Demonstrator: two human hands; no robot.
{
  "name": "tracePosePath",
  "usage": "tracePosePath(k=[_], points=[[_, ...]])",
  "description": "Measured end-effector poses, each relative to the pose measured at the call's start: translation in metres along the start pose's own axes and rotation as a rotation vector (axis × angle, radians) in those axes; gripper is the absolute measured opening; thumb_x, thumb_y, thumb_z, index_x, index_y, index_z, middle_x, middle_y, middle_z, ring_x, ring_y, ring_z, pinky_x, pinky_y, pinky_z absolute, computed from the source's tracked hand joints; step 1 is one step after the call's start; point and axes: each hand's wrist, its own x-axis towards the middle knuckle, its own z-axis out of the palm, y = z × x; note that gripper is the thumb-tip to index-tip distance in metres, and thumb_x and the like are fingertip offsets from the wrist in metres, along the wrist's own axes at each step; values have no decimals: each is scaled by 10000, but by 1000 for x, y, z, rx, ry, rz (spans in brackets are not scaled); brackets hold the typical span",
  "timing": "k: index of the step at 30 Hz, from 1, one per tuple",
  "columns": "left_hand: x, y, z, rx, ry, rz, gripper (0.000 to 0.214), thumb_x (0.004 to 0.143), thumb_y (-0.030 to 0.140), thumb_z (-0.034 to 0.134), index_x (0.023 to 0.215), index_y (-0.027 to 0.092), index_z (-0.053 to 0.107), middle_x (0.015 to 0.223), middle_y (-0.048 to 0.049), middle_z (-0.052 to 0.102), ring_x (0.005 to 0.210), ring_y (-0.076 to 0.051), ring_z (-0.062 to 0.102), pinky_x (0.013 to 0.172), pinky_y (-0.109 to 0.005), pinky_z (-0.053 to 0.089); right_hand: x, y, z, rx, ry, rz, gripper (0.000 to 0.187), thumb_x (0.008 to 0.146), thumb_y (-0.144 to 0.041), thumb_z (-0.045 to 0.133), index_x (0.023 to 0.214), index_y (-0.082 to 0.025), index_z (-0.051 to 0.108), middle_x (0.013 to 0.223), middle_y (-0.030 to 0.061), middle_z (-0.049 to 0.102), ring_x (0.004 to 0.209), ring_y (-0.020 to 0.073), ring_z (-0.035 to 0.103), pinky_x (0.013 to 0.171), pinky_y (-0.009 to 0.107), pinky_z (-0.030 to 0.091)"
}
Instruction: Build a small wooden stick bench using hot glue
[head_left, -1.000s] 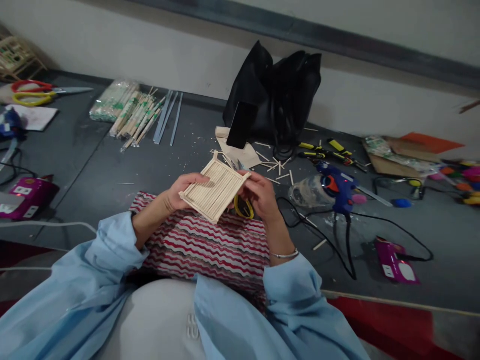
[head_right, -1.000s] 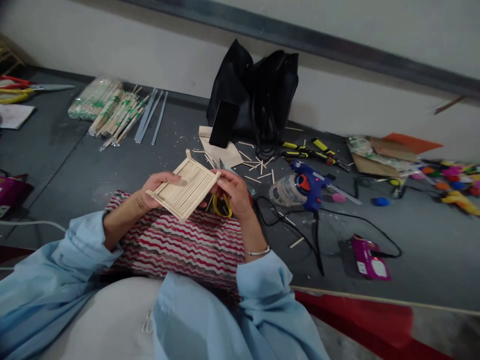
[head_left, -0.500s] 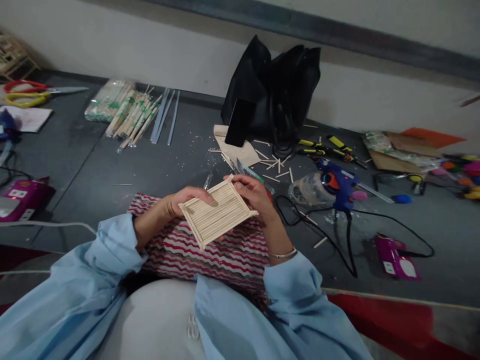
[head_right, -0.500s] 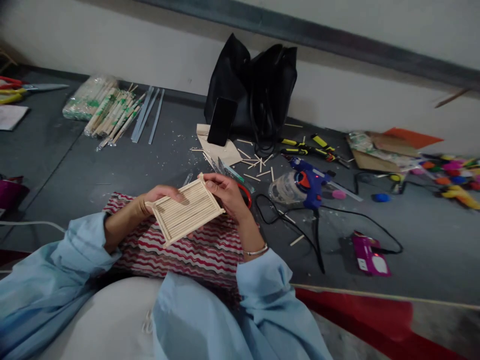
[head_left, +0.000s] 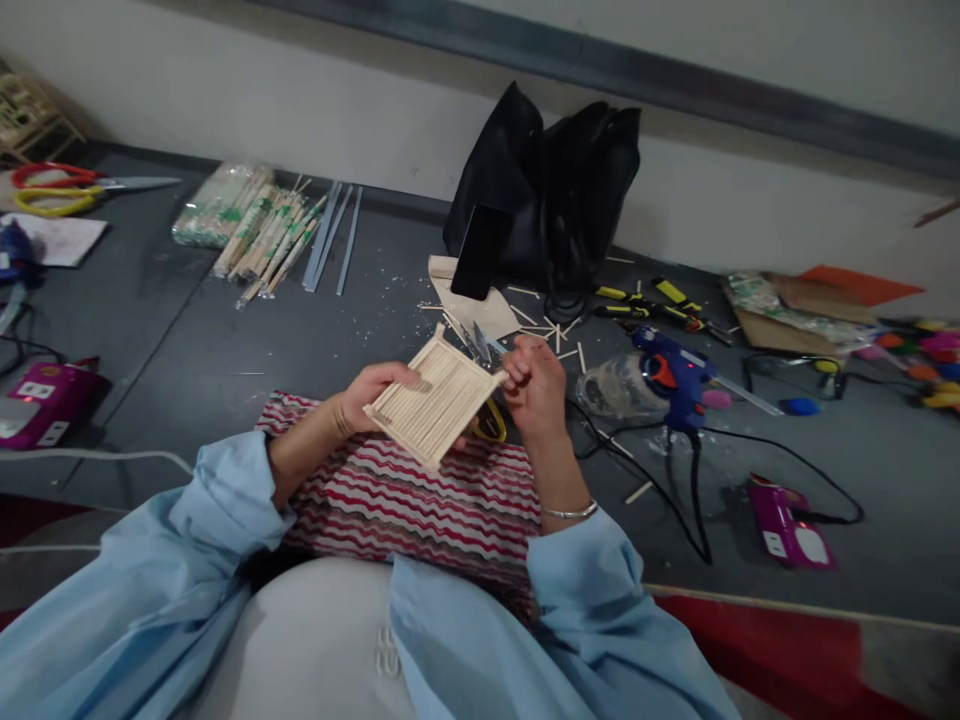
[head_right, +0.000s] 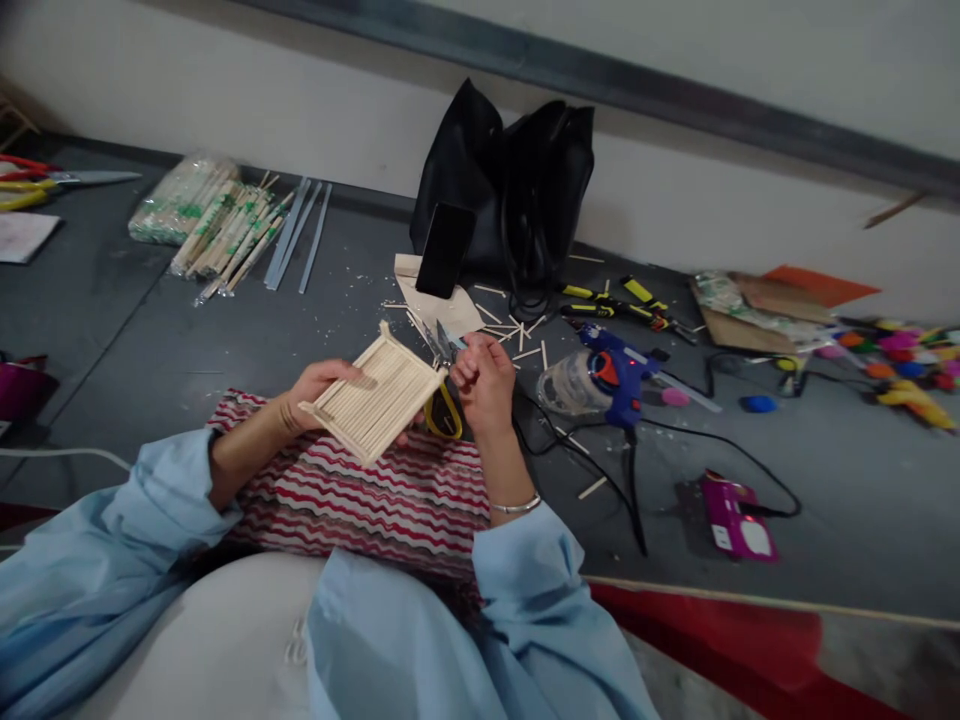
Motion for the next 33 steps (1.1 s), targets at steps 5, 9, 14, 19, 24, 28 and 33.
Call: tracePosePath(k=[5,9,14,19,24,28,33], points=[[3,8,-3,-40,168,323,733,884,647,395,1421,162,516,1221,-170,731,1122,-339,712,966,-507,536,3,6,-4,-40,38,-80,292,726,-439,831,824,-247,633,552,-101,359,498,64,353,449,163,380],[3,12,-2,5,250,427,861,873,807,272,1429,191,501,1218,-163,726,1129,-316,706,927,-472,553,1,13,-3,-107,38,-116,271,679,-354,849,845,-236,670,657,-69,541,596,70,493,523,185,449],[8,8,4,35,346,478,900,854,858,242,1398,192,507,1159,-152,736,1163,-319,686,947,-472,554,2,22,-5,-333,77,-92,236,700,-378,810,837,-212,715,630,-58,629,528,72,502,508,205,420],[14,8,8,93,356,504,810,901,796,228,1314,180,552,1113,-143,737,1222,-328,648,995,-493,530,0,22,-7,-617,34,-232,154,791,-366,740,844,-222,750,651,-40,659,583,110,544,599,253,467],[20,18,9,108,417,479,738,969,651,127,1302,137,538,1070,-155,740,1190,-331,656,985,-504,536,-4,12,-5,-899,-131,-500,187,869,-323,664,1017,-274,767,1053,55,753,1011,221,661,939,385,507],[21,23,12,107,392,463,762,946,680,166,1355,138,514,1106,-159,740,1154,-328,676,950,-488,562,-24,-15,1,-1077,-4,-694,231,921,-325,590,1096,-261,727,1121,97,729,1060,247,651,953,415,512],[17,18,10,-54,255,455,951,842,859,255,1392,132,527,1122,-178,741,1055,-311,726,861,-431,596,-54,-78,-19,-1344,684,-861,355,957,-392,506,1238,-205,617,1090,157,679,978,293,630,847,493,530]])
